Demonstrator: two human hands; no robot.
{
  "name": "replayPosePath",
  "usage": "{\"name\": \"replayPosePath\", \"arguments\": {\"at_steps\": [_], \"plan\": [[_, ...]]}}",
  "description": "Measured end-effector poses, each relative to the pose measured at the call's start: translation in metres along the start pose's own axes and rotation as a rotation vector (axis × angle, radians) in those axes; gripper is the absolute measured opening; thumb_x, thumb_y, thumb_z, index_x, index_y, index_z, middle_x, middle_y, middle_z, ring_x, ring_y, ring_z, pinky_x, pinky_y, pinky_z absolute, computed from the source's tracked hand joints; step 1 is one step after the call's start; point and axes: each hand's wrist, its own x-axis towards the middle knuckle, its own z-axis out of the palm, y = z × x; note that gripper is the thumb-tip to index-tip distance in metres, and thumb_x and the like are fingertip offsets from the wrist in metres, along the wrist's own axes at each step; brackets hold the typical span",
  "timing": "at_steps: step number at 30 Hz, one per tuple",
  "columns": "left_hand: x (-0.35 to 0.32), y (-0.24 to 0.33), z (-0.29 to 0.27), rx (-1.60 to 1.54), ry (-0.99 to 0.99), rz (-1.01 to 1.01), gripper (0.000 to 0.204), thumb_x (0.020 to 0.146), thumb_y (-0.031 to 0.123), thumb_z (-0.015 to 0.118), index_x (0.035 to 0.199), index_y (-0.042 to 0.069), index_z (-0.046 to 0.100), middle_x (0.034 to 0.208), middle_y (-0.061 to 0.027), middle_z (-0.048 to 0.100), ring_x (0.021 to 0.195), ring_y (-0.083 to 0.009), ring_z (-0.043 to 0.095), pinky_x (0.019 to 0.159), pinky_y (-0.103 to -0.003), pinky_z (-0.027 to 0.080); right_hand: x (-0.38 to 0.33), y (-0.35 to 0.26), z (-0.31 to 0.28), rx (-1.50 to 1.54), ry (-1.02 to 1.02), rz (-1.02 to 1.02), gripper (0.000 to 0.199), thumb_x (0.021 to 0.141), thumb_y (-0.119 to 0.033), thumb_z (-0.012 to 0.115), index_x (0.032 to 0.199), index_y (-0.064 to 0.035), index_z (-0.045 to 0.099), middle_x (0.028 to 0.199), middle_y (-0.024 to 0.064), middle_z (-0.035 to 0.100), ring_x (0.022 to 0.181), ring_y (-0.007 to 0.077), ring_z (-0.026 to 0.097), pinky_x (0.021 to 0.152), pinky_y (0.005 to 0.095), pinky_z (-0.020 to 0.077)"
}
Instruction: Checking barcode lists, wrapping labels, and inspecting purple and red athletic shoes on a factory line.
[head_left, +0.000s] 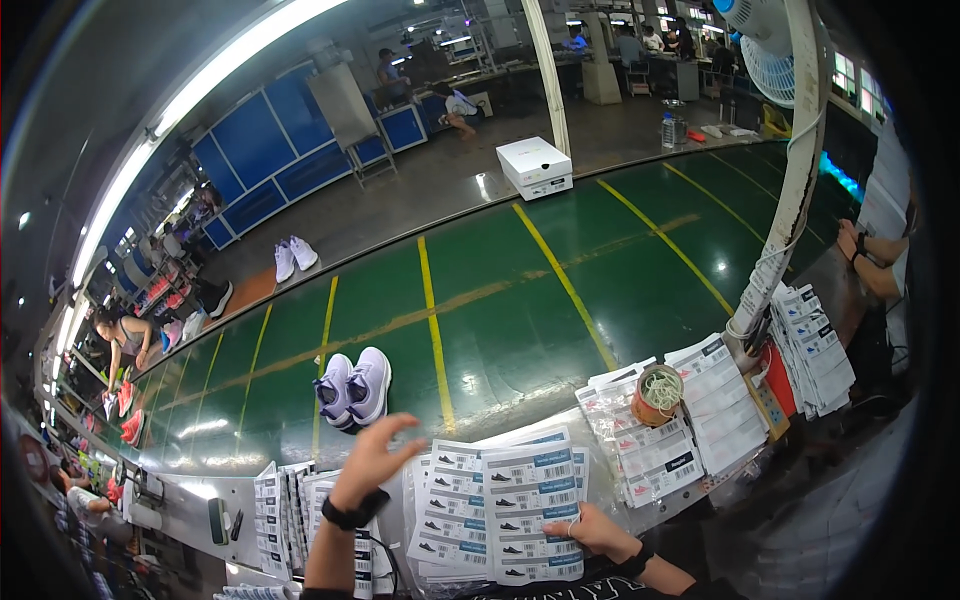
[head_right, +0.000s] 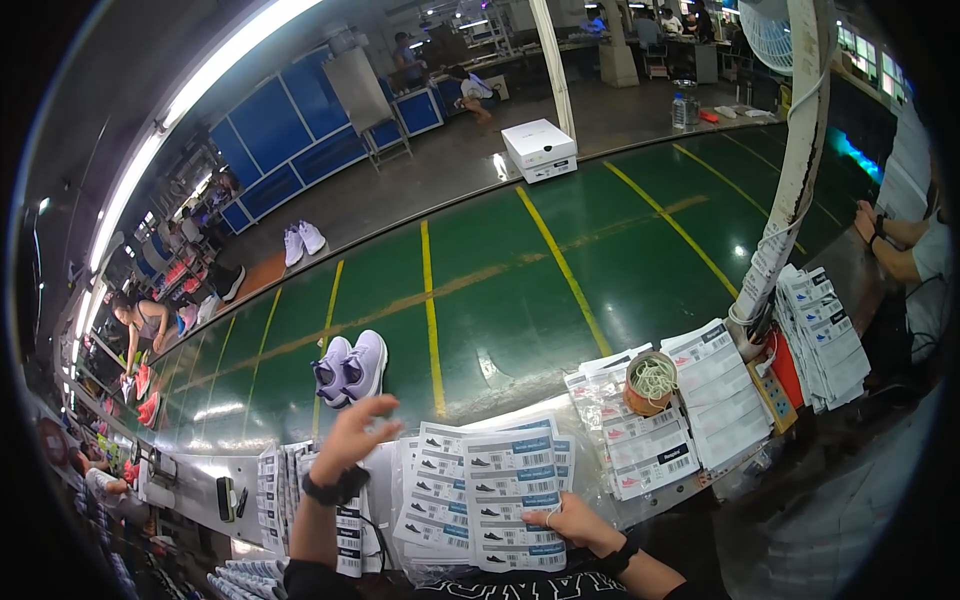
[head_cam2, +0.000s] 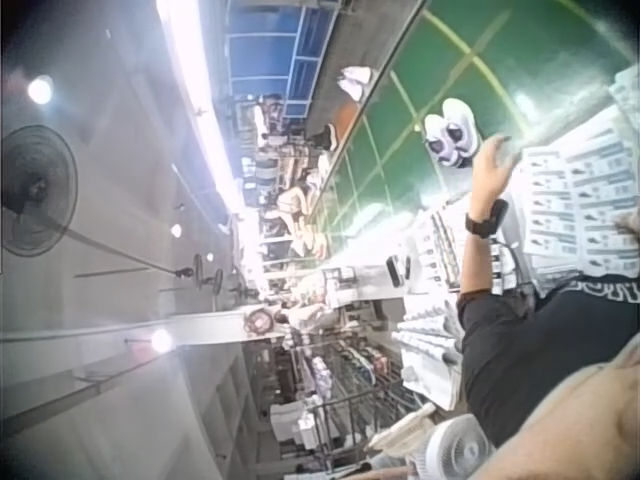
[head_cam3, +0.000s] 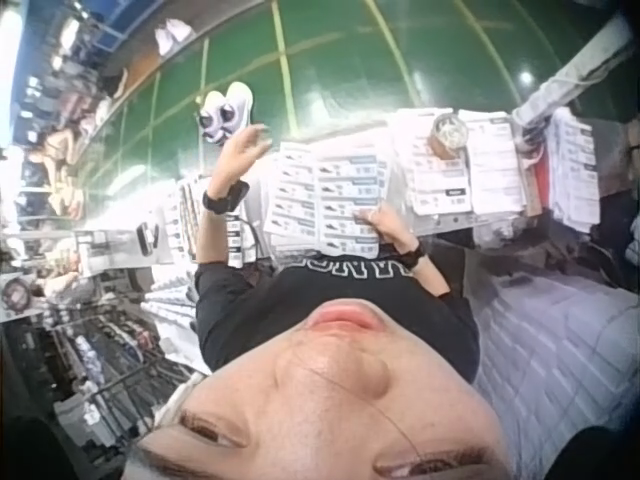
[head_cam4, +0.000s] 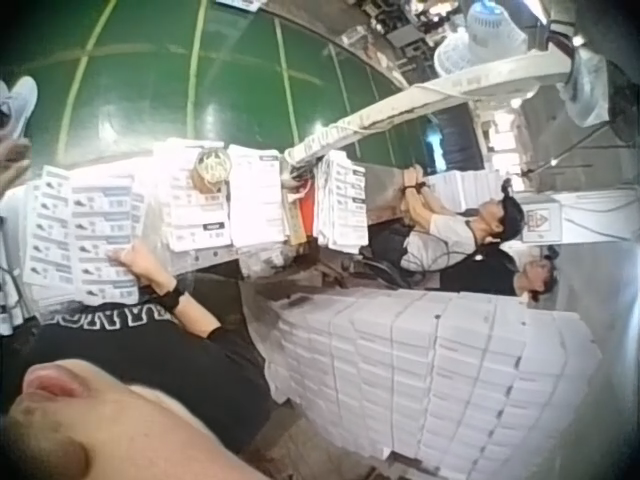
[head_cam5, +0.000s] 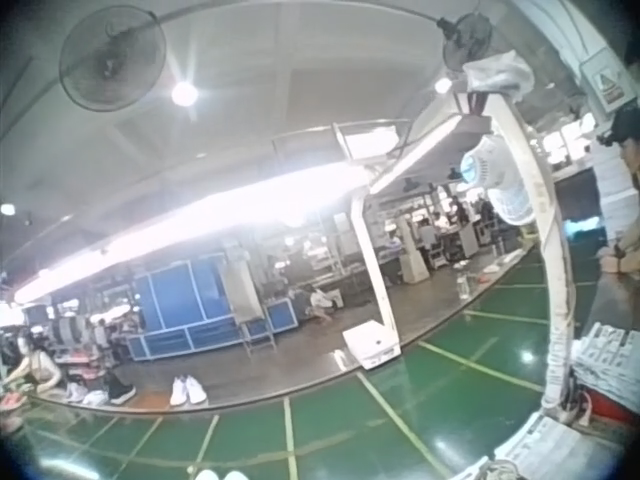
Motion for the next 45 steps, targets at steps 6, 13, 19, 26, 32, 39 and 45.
{"name": "replayPosePath", "arguments": {"at_steps": [6,13,19,26,32,39,45], "plan": [[-0.058,0.094,0.057,-0.374,-0.551,0.139,0.033,0.087,0.020,0.068,0.115,0.003,0.063,0.110,-0.0108,0.067,0.101,-0.0206,0.063,0.088,-0.032,0.048,0.001,0.004,-0.003,0.010,-0.019,-0.011,0.046,0.083,-0.004,0.070,0.124,0.0045,0.052,0.115,0.0125,0.064,0.100,0.0200,0.063,0.089,0.0314,0.0507],[-0.066,0.098,0.099,-0.471,-0.675,0.033,0.033,0.091,0.026,0.063,0.116,0.004,0.063,0.105,-0.0106,0.068,0.098,-0.0198,0.064,0.085,-0.031,0.048,0.007,0.018,-0.016,-0.116,-0.011,-0.027,0.041,0.084,-0.011,0.069,0.120,0.0024,0.056,0.111,0.0091,0.065,0.097,0.0160,0.062,0.082,0.0268,0.0498],[-0.065,0.098,0.109,-0.453,-0.645,0.038,0.032,0.092,0.027,0.062,0.114,0.005,0.063,0.102,-0.0105,0.069,0.094,-0.0205,0.065,0.081,-0.031,0.049,0.003,0.010,-0.009,-0.142,0.016,-0.033,0.040,0.084,-0.010,0.068,0.120,0.0016,0.057,0.111,0.0081,0.064,0.099,0.0155,0.061,0.085,0.0277,0.0488],[-0.065,0.098,0.116,-0.373,-0.588,0.101,0.030,0.090,0.025,0.063,0.110,0.002,0.062,0.100,-0.0137,0.068,0.094,-0.0267,0.066,0.082,-0.033,0.050,0.000,0.006,-0.005,-0.155,0.002,-0.054,0.038,0.086,-0.007,0.065,0.122,0.0018,0.056,0.116,0.0092,0.062,0.102,0.0164,0.060,0.089,0.0293,0.0481],[-0.067,0.094,0.121,-0.349,-0.563,0.133,0.031,0.090,0.025,0.064,0.109,0.002,0.062,0.098,-0.0144,0.068,0.092,-0.0284,0.066,0.080,-0.033,0.051,0.003,0.013,-0.009,-0.128,0.036,-0.059,0.030,0.083,-0.005,0.067,0.111,0.0013,0.062,0.104,0.0068,0.066,0.093,0.0131,0.062,0.081,0.0261,0.0485],[-0.069,0.094,0.126,-0.276,-0.518,0.189,0.031,0.090,0.026,0.063,0.110,0.002,0.061,0.097,-0.0150,0.067,0.091,-0.0303,0.066,0.078,-0.035,0.051,0.004,0.012,-0.010,-0.142,0.004,-0.086,0.032,0.083,-0.005,0.068,0.113,0.0010,0.061,0.106,0.0065,0.066,0.095,0.0131,0.061,0.083,0.0268,0.0475],[-0.072,0.094,0.130,-0.197,-0.493,0.266,0.032,0.090,0.028,0.062,0.109,0.002,0.061,0.098,-0.0156,0.064,0.091,-0.0308,0.063,0.079,-0.036,0.050,0.001,0.007,-0.009,-0.181,-0.010,-0.089,0.034,0.081,-0.004,0.068,0.114,0.0012,0.061,0.107,0.0063,0.066,0.096,0.0134,0.060,0.084,0.0282,0.0473]]}}
